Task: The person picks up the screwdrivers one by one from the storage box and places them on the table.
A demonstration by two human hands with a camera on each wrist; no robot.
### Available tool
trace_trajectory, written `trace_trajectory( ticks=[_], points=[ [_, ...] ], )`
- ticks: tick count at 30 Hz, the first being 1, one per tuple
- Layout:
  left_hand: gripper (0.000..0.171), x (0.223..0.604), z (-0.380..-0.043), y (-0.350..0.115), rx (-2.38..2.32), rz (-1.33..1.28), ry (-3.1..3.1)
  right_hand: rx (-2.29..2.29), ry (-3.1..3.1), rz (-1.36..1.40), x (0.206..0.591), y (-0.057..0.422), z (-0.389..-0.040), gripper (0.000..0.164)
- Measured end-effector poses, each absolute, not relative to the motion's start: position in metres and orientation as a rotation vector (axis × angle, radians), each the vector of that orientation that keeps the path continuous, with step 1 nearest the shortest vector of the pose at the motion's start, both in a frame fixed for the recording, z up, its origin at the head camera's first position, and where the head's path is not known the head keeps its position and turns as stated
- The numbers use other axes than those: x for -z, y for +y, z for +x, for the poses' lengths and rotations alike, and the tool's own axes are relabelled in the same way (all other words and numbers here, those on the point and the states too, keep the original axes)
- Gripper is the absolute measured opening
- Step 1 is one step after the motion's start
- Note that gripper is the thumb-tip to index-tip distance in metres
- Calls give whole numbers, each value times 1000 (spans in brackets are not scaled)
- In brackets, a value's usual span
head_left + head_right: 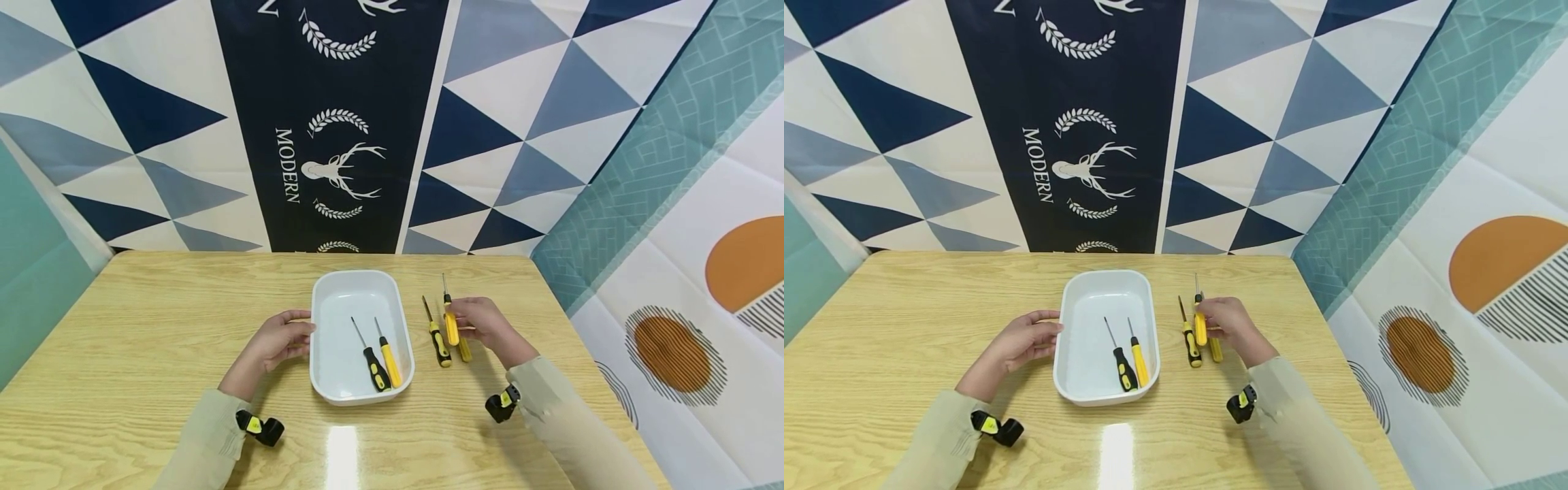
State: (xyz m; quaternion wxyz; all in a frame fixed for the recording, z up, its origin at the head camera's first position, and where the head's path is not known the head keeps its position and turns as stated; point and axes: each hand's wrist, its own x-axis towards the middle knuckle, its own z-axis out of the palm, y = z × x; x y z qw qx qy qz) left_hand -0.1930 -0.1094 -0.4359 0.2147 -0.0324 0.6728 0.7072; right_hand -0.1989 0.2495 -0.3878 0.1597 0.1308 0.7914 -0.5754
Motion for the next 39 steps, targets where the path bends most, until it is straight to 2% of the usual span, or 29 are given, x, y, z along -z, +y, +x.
trace_trajectory(
  ticks=[39],
  points=[
    [50, 438, -194, -110, -1968, -76, 1856, 1651, 2290, 570, 410, 277, -208, 47]
  ],
)
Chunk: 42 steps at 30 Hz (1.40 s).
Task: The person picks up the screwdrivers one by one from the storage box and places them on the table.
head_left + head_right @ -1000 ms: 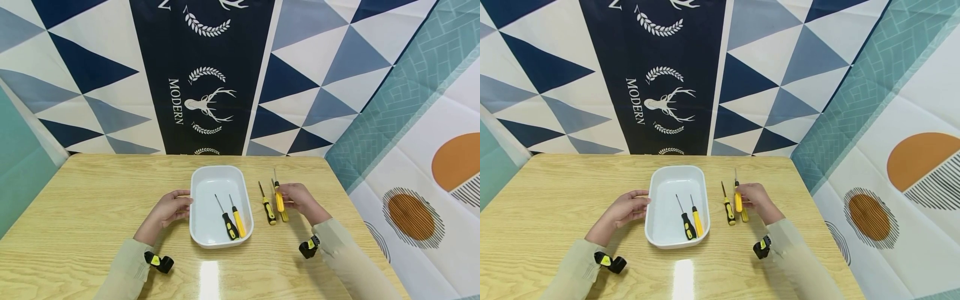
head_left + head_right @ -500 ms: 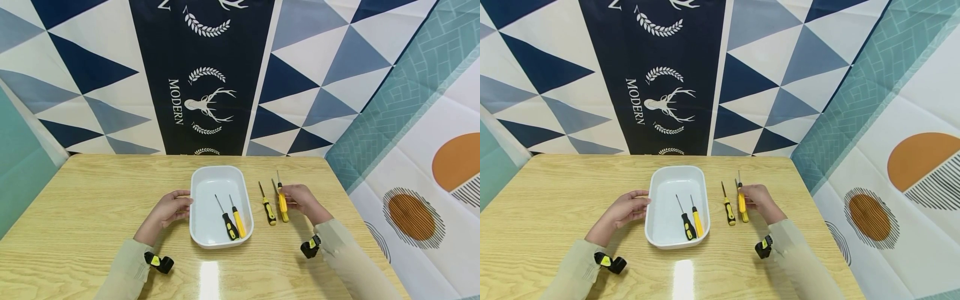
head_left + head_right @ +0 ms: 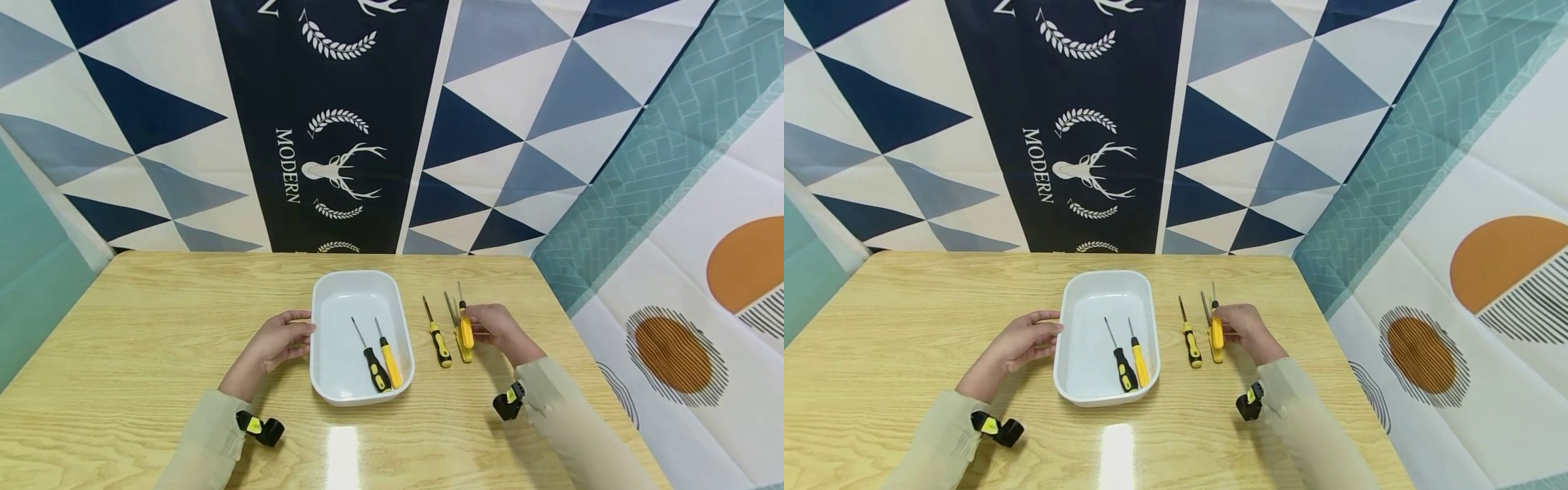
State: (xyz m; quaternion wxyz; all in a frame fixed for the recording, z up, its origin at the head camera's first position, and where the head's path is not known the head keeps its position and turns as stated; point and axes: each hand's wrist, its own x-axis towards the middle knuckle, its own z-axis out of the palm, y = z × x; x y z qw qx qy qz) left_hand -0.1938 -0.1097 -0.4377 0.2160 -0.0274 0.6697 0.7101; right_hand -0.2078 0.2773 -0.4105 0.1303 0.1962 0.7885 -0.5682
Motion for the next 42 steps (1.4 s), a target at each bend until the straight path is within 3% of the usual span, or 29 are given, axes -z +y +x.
trace_trajectory(
  ticks=[42],
  points=[
    [51, 437, -194, -109, -1961, -91, 1862, 1538, 2342, 641, 438, 301, -213, 46]
  ],
)
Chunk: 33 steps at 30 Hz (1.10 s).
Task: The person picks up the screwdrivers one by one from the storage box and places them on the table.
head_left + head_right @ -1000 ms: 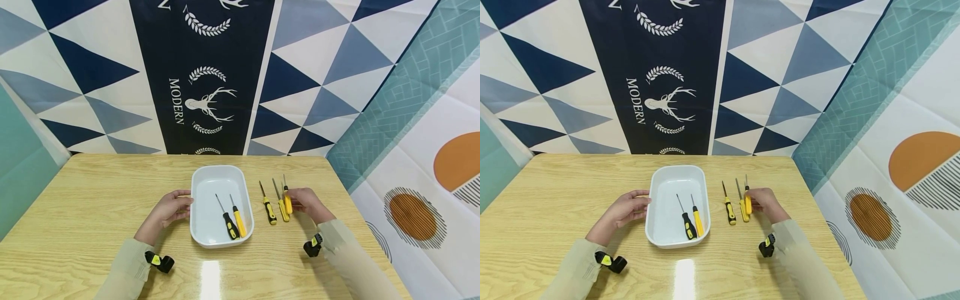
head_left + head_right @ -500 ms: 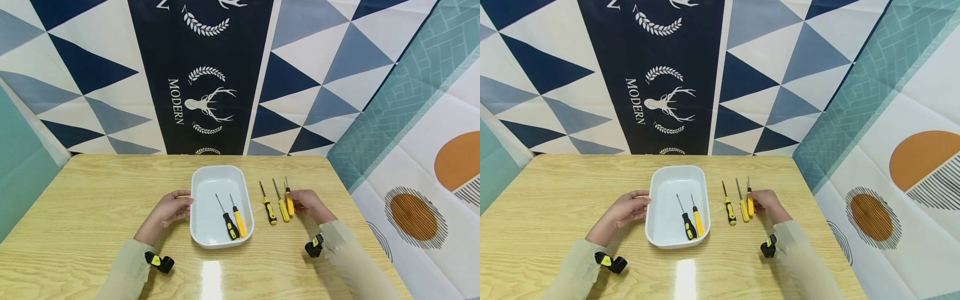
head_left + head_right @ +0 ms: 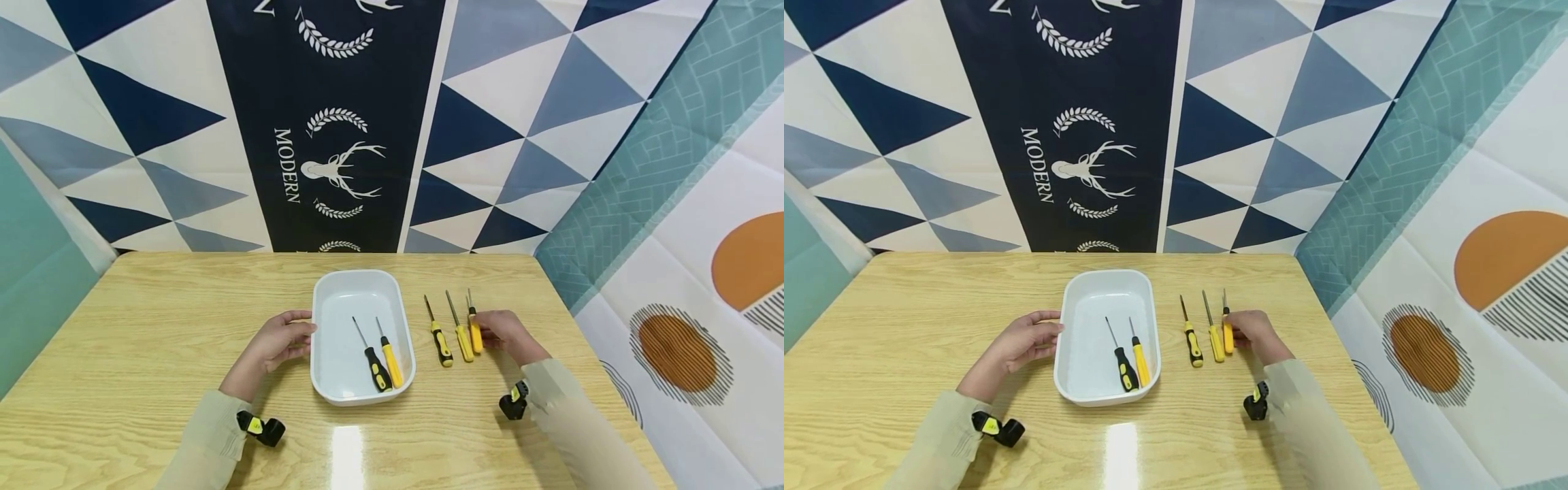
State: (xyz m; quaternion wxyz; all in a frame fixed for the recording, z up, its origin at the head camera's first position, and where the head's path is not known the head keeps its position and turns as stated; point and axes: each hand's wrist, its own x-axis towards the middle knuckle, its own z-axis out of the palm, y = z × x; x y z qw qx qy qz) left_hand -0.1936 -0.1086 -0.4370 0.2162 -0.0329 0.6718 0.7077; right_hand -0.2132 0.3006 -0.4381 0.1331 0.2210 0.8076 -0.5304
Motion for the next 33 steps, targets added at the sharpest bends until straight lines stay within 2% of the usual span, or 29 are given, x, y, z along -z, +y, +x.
trace_trajectory(
  ticks=[10, 19, 33],
  points=[
    [49, 439, -193, -108, -1953, -108, 1881, 1494, 2361, 655, 440, 301, -214, 38],
    [50, 437, -193, -108, -1951, -98, 1884, 1333, 2457, 621, 436, 297, -216, 40],
    [49, 439, -194, -109, -1956, -99, 1878, 1276, 2531, 546, 428, 293, -213, 34]
  ],
)
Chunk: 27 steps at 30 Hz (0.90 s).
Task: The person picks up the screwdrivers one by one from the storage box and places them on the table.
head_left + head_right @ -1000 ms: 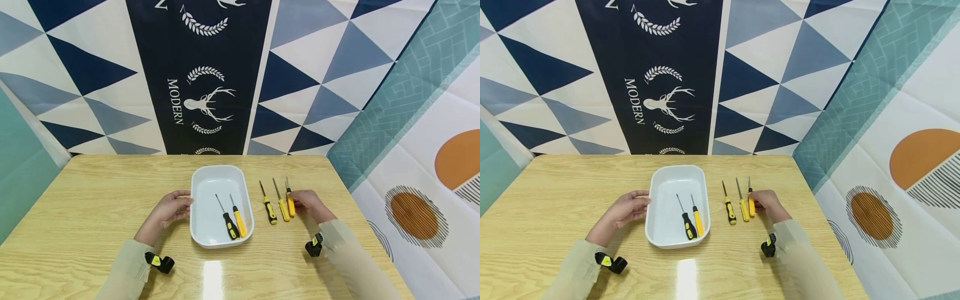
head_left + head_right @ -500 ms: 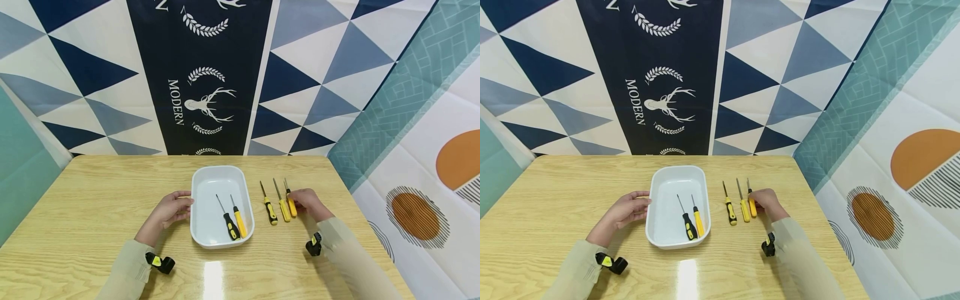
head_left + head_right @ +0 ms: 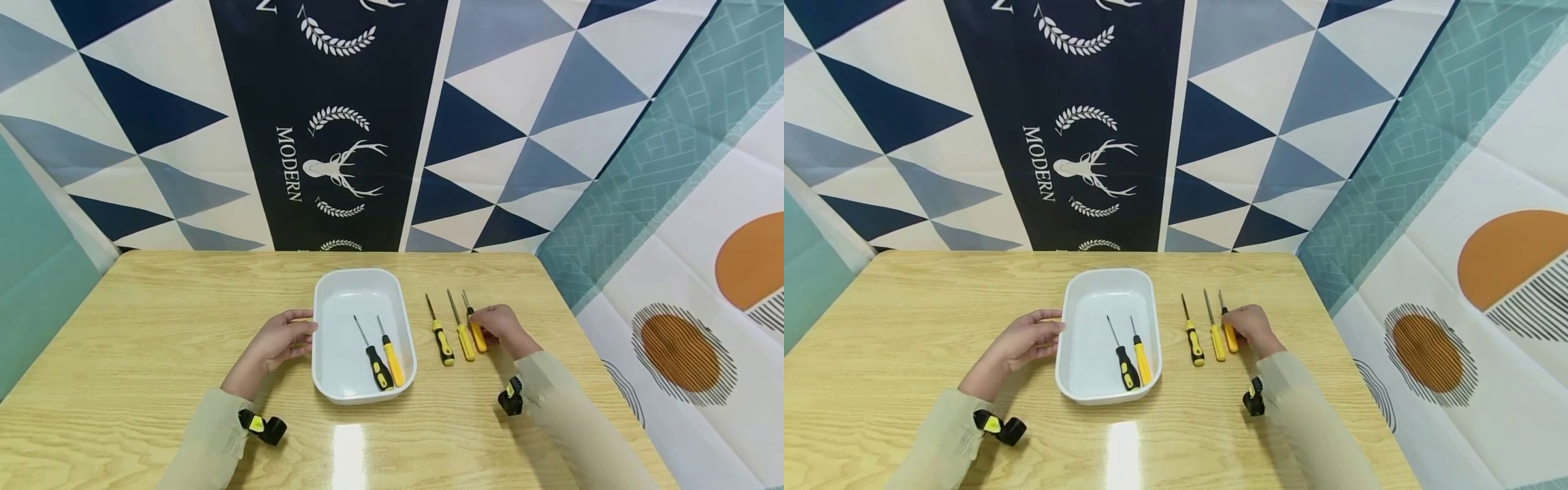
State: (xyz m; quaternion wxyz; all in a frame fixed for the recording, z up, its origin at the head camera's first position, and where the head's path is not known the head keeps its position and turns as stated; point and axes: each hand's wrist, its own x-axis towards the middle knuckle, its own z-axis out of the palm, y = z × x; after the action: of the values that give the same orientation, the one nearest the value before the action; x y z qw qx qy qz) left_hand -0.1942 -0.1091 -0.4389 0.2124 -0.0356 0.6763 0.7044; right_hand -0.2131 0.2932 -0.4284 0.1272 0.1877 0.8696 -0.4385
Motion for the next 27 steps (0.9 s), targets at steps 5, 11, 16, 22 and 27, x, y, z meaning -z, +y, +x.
trace_trajectory(
  ticks=[5, 11, 16, 22, 27],
  points=[
    [49, 439, -195, -109, -1953, -91, 1876, 1239, 2559, 578, 432, 293, -215, 32],
    [49, 440, -195, -109, -1957, -95, 1870, 1215, 2576, 573, 437, 293, -219, 34],
    [49, 439, -195, -110, -1961, -98, 1863, 1206, 2591, 572, 437, 291, -219, 34],
    [49, 439, -195, -110, -1963, -92, 1854, 1211, 2603, 573, 438, 291, -218, 32],
    [49, 439, -195, -110, -1963, -92, 1853, 1222, 2597, 562, 436, 290, -218, 32]
  ],
)
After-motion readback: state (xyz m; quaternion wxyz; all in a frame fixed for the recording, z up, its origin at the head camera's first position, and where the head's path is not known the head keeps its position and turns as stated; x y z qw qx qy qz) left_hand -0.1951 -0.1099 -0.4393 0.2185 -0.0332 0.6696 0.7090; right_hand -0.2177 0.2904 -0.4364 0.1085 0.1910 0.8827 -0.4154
